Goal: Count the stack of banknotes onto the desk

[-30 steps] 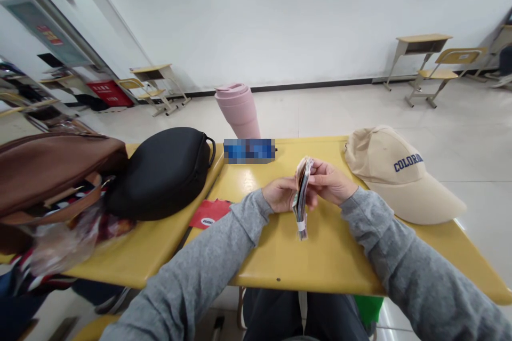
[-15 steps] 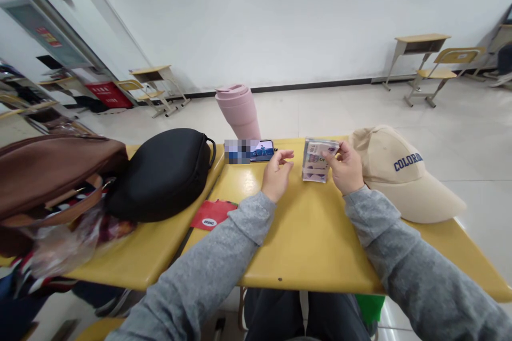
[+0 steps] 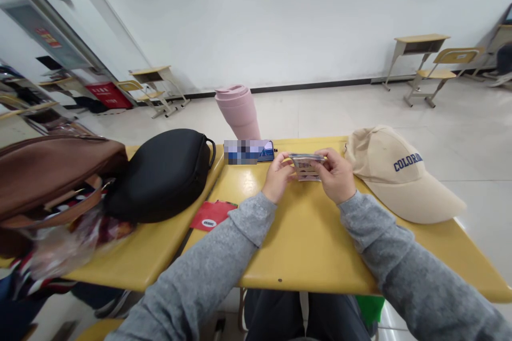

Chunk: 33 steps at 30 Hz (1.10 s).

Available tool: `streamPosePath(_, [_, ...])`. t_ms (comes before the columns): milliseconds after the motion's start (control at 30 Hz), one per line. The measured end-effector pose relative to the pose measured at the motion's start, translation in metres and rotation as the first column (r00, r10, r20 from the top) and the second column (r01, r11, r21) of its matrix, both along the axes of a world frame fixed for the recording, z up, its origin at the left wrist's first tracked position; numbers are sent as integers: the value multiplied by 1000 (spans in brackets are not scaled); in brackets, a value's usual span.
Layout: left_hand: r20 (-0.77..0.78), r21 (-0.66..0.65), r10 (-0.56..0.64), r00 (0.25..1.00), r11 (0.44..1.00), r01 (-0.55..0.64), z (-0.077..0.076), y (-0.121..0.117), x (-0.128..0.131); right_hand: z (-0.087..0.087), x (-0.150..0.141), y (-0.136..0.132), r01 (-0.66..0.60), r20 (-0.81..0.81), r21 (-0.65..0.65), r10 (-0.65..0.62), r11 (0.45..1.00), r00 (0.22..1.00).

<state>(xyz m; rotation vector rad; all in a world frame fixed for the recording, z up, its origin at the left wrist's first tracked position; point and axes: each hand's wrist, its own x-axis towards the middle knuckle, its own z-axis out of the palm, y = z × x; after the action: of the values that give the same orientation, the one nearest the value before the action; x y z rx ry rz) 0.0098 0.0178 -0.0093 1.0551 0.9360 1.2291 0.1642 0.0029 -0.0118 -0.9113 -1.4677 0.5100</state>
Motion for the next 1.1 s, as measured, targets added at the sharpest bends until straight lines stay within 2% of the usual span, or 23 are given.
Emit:
streamPosePath(167, [53, -3, -144, 988, 990, 144, 3, -5, 2, 2, -1, -2, 22, 41, 39, -23, 999, 999])
streamPosePath(333, [133, -14, -229, 964, 972, 233, -4, -3, 4, 1, -2, -3, -37, 48, 60, 34, 998, 998])
streamPosePath(433, [167, 40, -272, 948, 962, 269, -8, -2, 5, 1, -3, -3, -59, 17, 60, 58, 996, 998])
streamPosePath(633, [103, 220, -253, 962, 949, 226, -12, -1, 7, 5, -5, -4, -70, -120, 41, 74, 997, 990])
streamPosePath(833, [-40, 302, -250, 967, 920, 250, -18, 3, 6, 6, -7, -4, -72, -182, 30, 77, 997, 980])
streamPosePath(1000, [-203, 360, -151, 968, 907, 217, -22, 6, 1, 6, -7, -3, -100, -213, -18, 94, 995, 973])
streamPosePath(1100, [-285, 412, -88, 954, 888, 206, -22, 6, -1, 7, -6, -3, -174, -255, -89, 147, 981, 956])
